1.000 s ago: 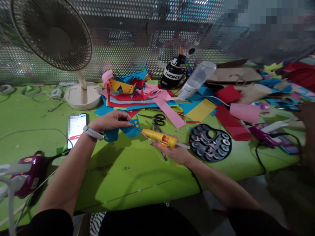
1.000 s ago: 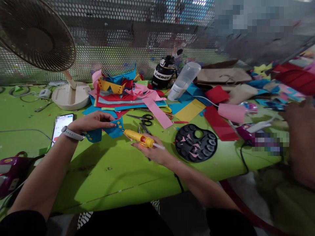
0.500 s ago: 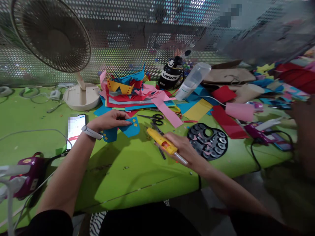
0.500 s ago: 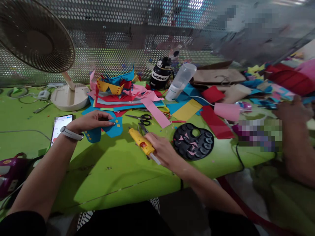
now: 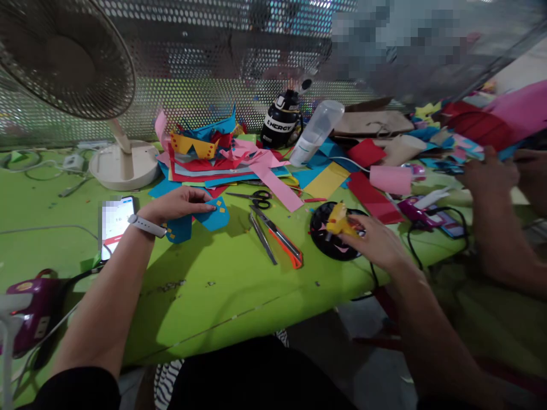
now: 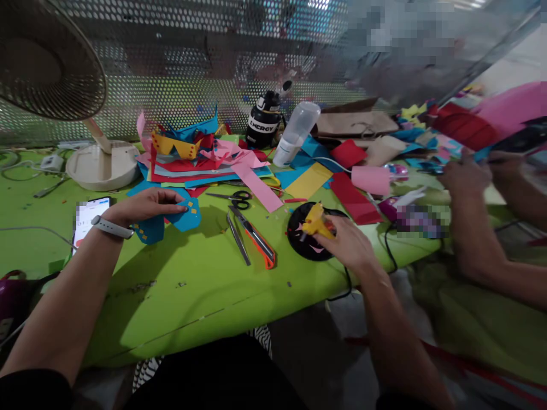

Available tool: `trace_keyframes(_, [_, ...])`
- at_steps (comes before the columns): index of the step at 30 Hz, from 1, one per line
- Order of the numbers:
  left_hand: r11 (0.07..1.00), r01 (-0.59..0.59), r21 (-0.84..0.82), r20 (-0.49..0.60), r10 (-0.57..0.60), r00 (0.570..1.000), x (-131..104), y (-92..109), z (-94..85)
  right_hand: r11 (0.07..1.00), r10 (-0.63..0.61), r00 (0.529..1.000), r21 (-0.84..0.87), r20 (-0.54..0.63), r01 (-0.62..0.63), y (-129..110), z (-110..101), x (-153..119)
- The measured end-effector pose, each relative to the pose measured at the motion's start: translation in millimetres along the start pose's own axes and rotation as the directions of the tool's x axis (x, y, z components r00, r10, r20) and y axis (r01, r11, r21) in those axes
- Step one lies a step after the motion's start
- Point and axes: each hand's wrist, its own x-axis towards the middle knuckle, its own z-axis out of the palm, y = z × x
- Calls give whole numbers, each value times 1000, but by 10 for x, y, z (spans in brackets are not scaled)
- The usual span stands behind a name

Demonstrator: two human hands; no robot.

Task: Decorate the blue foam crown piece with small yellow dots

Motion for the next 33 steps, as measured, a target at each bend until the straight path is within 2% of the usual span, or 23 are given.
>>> trace_keyframes(3, [1000, 5, 16, 0, -5, 1000, 5, 1, 5, 991, -132, 981, -37, -142, 128, -183, -88, -69])
trace_keyframes(5, [1000, 1, 28, 6, -2, 1000, 12, -5, 10, 942, -331, 904, -50, -271, 331, -476, -130, -127])
trace_keyframes(7, [999, -6, 33, 12, 5, 1000, 23, -16, 19, 778, -619, 744, -64, -250, 626, -848, -122, -158])
trace_keyframes(8, [999, -8, 34, 15, 7, 1000, 28, -24, 25, 690, -721, 668, -99, -184, 717, -1037, -97, -156])
trace_keyframes(9, [999, -9, 34, 17, 9, 1000, 33, -32, 30, 577, -817, 565, -147, -119, 804, -1214, -63, -142])
trace_keyframes(11, [999, -9, 43, 14, 9, 1000, 39, -50, 39, 305, -950, 312, -222, -8, 926, -1497, 21, -82])
trace_keyframes(12, [999, -9, 51, 12, 8, 1000, 39, -58, 42, 192, -978, 207, -252, 32, 948, -1593, 60, -41])
trace_keyframes(13, [998, -8, 60, 9, 8, 1000, 38, -64, 42, 106, -990, 129, -273, 65, 956, -1658, 91, 4])
trace_keyframes(15, [998, -8, 69, 7, 7, 1000, 31, -71, 38, -19, -994, 14, -288, 111, 957, -1704, 124, 95])
trace_keyframes(17, [999, -10, 54, 6, 10, 1000, 22, -69, 31, -77, -993, -50, -269, 106, 960, -1676, 111, 168])
trace_keyframes(18, [999, -13, 40, 4, 12, 1000, 19, -66, 27, -75, -996, -60, -249, 69, 966, -1649, 91, 189])
trace_keyframes(19, [999, -15, 28, 4, 15, 1000, 17, -64, 23, -41, -999, -41, -217, 4, 975, -1621, 64, 196])
trace_keyframes(20, [1000, -17, 20, 4, 17, 1000, 16, -62, 20, 27, -996, 13, -165, -90, 986, -1596, 32, 188])
trace_keyframes(21, [1000, -19, 17, 5, 19, 1000, 17, -61, 17, 126, -973, 107, -80, -206, 989, -1575, -1, 163])
trace_keyframes(23, [999, -22, 24, 9, 22, 1000, 22, -63, 13, 316, -829, 381, 219, -410, 923, -1552, -64, 77])
trace_keyframes(24, [999, -24, 29, 11, 23, 1000, 26, -66, 13, 362, -721, 533, 416, -443, 835, -1548, -87, 24])
trace_keyframes(25, [999, -27, 33, 11, 27, 1000, 30, -69, 13, 361, -617, 670, 608, -414, 707, -1548, -101, -28])
trace_keyframes(26, [999, -31, 38, 10, 31, 999, 34, -74, 14, 327, -537, 776, 767, -330, 552, -1549, -105, -72])
trace_keyframes(27, [998, -35, 44, 8, 35, 999, 39, -78, 16, 282, -487, 846, 878, -217, 387, -1551, -97, -106])
trace_keyframes(28, [998, -40, 50, 7, 40, 999, 43, -82, 18, 244, -467, 879, 942, -96, 232, -1551, -80, -126])
trace_keyframes(30, [997, -45, 59, 11, 44, 999, 50, -91, 23, 218, -462, 881, 976, 100, 4, -1549, -25, -129])
trace_keyframes(31, [997, -46, 58, 12, 45, 999, 54, -96, 25, 221, -470, 868, 973, 161, -61, -1546, 5, -117])
trace_keyframes(33, [998, -44, 50, 15, 43, 999, 61, -108, 31, 241, -498, 842, 966, 209, -97, -1539, 56, -85])
